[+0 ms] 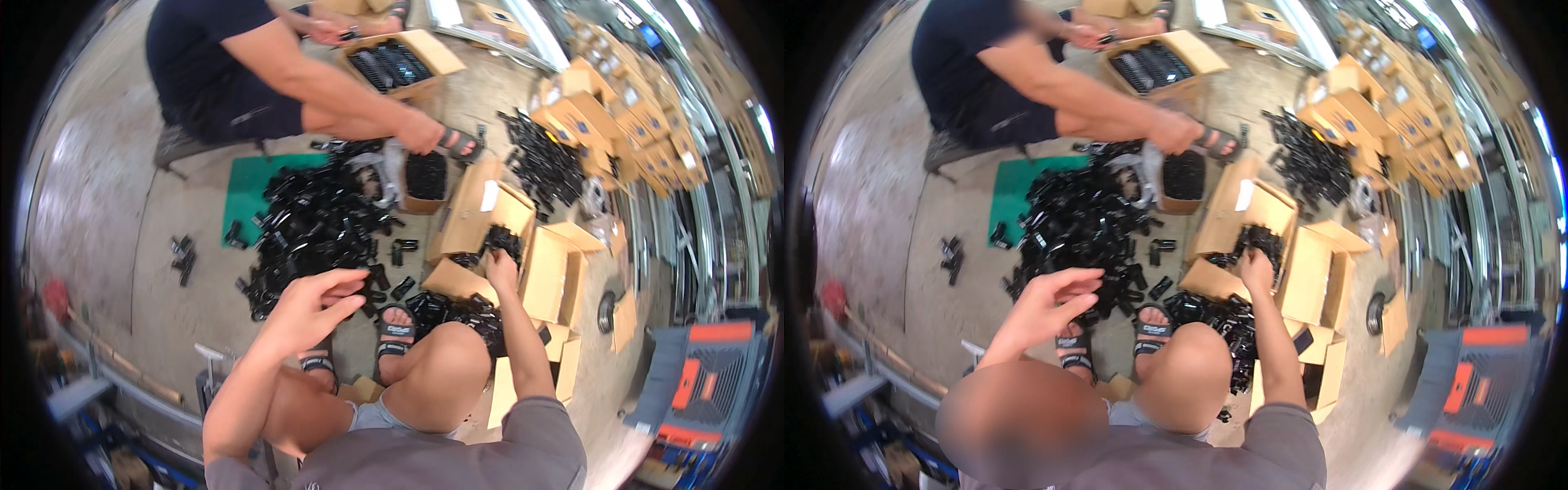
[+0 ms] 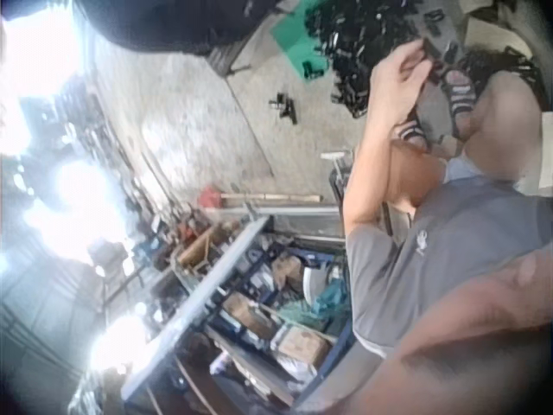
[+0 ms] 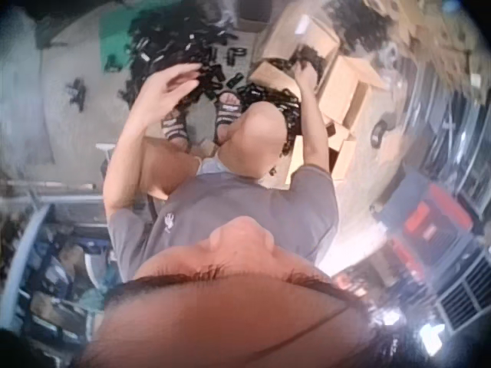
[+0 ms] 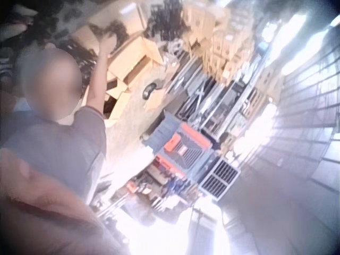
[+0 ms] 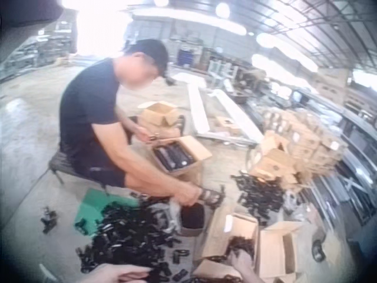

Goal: The person sorts black plastic connectors by hand, picking them from a pile on the floor and placing them into various cardboard boxes.

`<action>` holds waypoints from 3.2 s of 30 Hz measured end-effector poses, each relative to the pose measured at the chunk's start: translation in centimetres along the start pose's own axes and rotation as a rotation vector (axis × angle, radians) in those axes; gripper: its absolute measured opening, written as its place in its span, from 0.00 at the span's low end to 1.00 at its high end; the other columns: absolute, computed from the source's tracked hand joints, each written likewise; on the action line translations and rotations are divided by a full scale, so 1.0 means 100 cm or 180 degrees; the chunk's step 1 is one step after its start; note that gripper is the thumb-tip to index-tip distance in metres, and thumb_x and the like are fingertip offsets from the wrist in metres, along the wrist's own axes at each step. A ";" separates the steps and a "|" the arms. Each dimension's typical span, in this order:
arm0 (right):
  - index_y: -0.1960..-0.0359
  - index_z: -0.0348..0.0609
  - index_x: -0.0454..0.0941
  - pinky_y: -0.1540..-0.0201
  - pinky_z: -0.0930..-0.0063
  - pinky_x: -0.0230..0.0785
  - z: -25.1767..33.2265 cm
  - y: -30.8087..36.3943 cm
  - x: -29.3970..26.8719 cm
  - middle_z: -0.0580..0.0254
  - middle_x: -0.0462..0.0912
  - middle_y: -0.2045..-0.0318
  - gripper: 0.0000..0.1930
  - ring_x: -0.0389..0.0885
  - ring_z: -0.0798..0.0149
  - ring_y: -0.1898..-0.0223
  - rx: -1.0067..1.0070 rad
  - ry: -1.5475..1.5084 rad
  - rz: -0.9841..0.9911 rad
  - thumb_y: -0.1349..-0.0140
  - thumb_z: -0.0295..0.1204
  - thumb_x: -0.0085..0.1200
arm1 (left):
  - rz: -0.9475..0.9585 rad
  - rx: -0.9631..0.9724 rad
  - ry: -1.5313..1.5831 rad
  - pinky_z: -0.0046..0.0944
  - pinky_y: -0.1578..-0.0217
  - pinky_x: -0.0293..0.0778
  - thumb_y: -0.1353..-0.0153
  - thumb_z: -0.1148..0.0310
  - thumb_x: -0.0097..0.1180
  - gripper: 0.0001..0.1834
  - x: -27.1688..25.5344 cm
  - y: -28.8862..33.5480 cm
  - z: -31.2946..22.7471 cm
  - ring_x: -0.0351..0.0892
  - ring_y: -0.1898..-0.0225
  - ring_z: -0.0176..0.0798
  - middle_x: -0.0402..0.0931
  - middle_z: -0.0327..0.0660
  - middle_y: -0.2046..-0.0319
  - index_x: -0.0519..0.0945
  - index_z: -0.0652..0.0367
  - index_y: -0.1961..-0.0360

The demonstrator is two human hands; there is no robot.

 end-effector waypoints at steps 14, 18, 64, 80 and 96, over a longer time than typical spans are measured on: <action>0.49 0.36 0.70 0.47 0.50 0.76 -0.009 -0.035 0.061 0.41 0.82 0.51 0.29 0.81 0.41 0.48 0.1163 0.0083 0.0378 0.38 0.50 0.59 | 0.0101 -0.0445 -0.0100 0.35 0.51 0.79 0.34 0.73 0.59 0.22 0.002 -0.019 0.016 0.82 0.50 0.35 0.82 0.48 0.49 0.76 0.58 0.38; 0.50 0.32 0.69 0.47 0.50 0.75 -0.016 -0.033 0.069 0.39 0.81 0.51 0.28 0.80 0.41 0.47 0.0953 0.0061 0.0345 0.36 0.48 0.55 | 0.0216 -0.0393 -0.0100 0.36 0.50 0.78 0.34 0.72 0.60 0.23 0.009 -0.024 0.017 0.82 0.50 0.35 0.82 0.48 0.48 0.76 0.57 0.38; 0.56 0.37 0.76 0.54 0.75 0.73 0.285 0.172 -0.191 0.66 0.80 0.62 0.10 0.77 0.75 0.60 -0.2024 -0.3119 0.1740 0.36 0.26 0.60 | -0.0663 0.1291 -0.1714 0.52 0.52 0.78 0.42 0.69 0.64 0.21 0.059 -0.003 -0.063 0.81 0.51 0.56 0.81 0.55 0.55 0.77 0.63 0.48; 0.37 0.38 0.64 0.43 0.62 0.66 0.343 0.186 -0.155 0.52 0.80 0.47 0.22 0.77 0.55 0.48 -0.2367 -0.2408 0.0234 0.28 0.34 0.49 | -0.0643 -0.0041 0.1970 0.37 0.54 0.81 0.32 0.74 0.55 0.28 0.017 0.010 -0.022 0.82 0.52 0.39 0.79 0.48 0.51 0.58 0.61 0.34; 0.50 0.35 0.73 0.56 0.71 0.76 0.345 0.190 -0.135 0.52 0.85 0.59 0.18 0.84 0.64 0.58 -0.2008 -0.2925 0.1045 0.38 0.29 0.61 | -0.1346 0.0659 0.2633 0.31 0.55 0.78 0.33 0.74 0.59 0.34 -0.013 0.002 -0.021 0.80 0.52 0.31 0.77 0.42 0.50 0.59 0.51 0.29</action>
Point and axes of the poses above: each hand's wrist, its own y-axis away from the middle knuckle, its own x-axis out of the palm, z = x × y, the point moved 4 cm from there along -y, towards the middle knuckle
